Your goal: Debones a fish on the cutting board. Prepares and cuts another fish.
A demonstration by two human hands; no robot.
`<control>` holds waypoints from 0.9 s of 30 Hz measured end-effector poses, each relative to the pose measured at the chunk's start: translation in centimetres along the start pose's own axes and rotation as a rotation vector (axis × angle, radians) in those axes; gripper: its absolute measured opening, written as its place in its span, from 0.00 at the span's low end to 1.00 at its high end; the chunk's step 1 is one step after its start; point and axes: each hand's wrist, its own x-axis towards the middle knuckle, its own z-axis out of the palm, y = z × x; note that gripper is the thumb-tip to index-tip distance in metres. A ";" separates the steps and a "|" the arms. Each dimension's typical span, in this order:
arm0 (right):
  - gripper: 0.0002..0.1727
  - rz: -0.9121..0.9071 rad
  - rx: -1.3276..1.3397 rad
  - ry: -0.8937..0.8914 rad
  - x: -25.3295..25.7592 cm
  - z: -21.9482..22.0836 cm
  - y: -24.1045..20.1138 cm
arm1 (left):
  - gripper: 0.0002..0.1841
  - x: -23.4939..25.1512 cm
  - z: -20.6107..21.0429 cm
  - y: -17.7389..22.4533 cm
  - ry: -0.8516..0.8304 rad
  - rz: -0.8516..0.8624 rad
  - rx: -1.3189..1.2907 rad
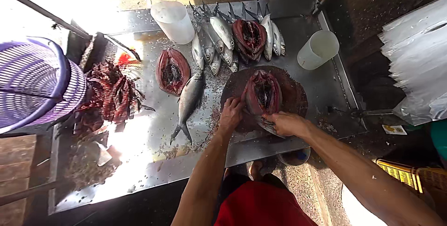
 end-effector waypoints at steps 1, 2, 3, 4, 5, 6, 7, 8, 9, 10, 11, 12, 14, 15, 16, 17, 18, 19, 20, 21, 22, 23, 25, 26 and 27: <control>0.41 0.003 -0.057 -0.025 -1.1 0.0 -0.1 | 0.12 -0.1 0.0 0.0 0.008 -0.012 -0.020; 0.40 0.007 -0.100 -0.038 -2.2 -0.1 -0.2 | 0.13 0.0 0.0 -0.1 0.037 -0.033 -0.047; 0.39 0.008 -0.117 -0.051 -3.2 0.1 -0.3 | 0.13 -0.1 0.0 -0.1 0.071 -0.069 -0.086; 0.38 0.011 -0.100 -0.060 -4.1 0.3 -0.2 | 0.13 0.0 -0.2 0.1 0.103 -0.118 -0.131; 0.38 0.010 -0.051 -0.064 -4.8 0.3 0.2 | 0.13 0.4 -0.7 0.2 0.118 -0.179 -0.169; 0.39 0.005 0.030 -0.045 -5.2 0.4 0.7 | 0.12 1.1 -1.4 0.5 0.101 -0.247 -0.199; 0.38 -0.006 0.140 0.001 -5.2 0.7 1.1 | 0.11 2.0 -2.2 0.7 0.056 -0.310 -0.215; 0.37 -0.026 0.278 0.071 -4.9 1.6 1.3 | 0.12 2.8 -3.0 0.9 -0.022 -0.367 -0.213; 0.37 -0.038 0.427 0.164 -4.1 2.6 1.3 | 0.16 3.6 -3.5 1.0 -0.113 -0.407 -0.197; 0.36 -0.037 0.571 0.259 -2.9 3.6 1.0 | 0.20 4.5 -3.7 1.2 -0.189 -0.429 -0.176; 0.36 -0.025 0.689 0.351 -1.4 4.6 0.3 | 0.21 5.0 -3.7 1.2 -0.251 -0.437 -0.151; 0.36 -0.010 0.785 0.438 0.1 5.3 -0.5 | 0.20 5.5 -3.7 1.2 -0.300 -0.438 -0.129; 0.36 0.033 0.879 0.567 2.9 5.7 -2.4 | 0.17 6.0 -3.7 1.1 -0.351 -0.450 -0.106; 0.36 0.056 0.887 0.610 4.1 5.7 -3.2 | 0.16 6.1 -3.7 1.1 -0.371 -0.462 -0.101; 0.36 0.075 0.890 0.640 5.2 5.5 -3.9 | 0.16 6.3 -3.8 1.0 -0.387 -0.473 -0.100; 0.35 0.089 0.882 0.671 6.3 5.3 -4.5 | 0.16 6.5 -3.9 1.0 -0.407 -0.484 -0.100; 0.35 0.106 0.870 0.686 7.1 5.2 -5.0 | 0.16 6.6 -4.0 1.0 -0.433 -0.494 -0.098; 0.35 0.132 0.854 0.691 7.8 4.9 -5.6 | 0.16 6.9 -4.1 1.0 -0.458 -0.502 -0.094; 0.35 0.170 0.838 0.692 8.3 4.5 -6.0 | 0.16 7.1 -4.3 1.0 -0.477 -0.502 -0.086; 0.36 0.217 0.821 0.685 8.7 4.1 -6.4 | 0.16 7.3 -4.4 1.0 -0.493 -0.495 -0.076; 0.36 0.263 0.795 0.668 8.9 3.5 -6.8 | 0.17 7.4 -4.5 1.0 -0.504 -0.481 -0.066; 0.36 0.305 0.766 0.634 8.9 2.8 -7.3 | 0.17 7.4 -4.5 1.0 -0.515 -0.468 -0.059; 0.38 0.376 0.700 0.556 8.5 1.0 -8.1 | 0.17 7.5 -4.6 1.0 -0.537 -0.451 -0.048; 0.39 0.398 0.670 0.521 8.2 0.1 -8.5 | 0.17 7.5 -4.7 1.0 -0.550 -0.450 -0.038; 0.40 0.408 0.653 0.493 7.9 -0.8 -8.8 | 0.17 7.5 -4.6 1.0 -0.554 -0.451 -0.030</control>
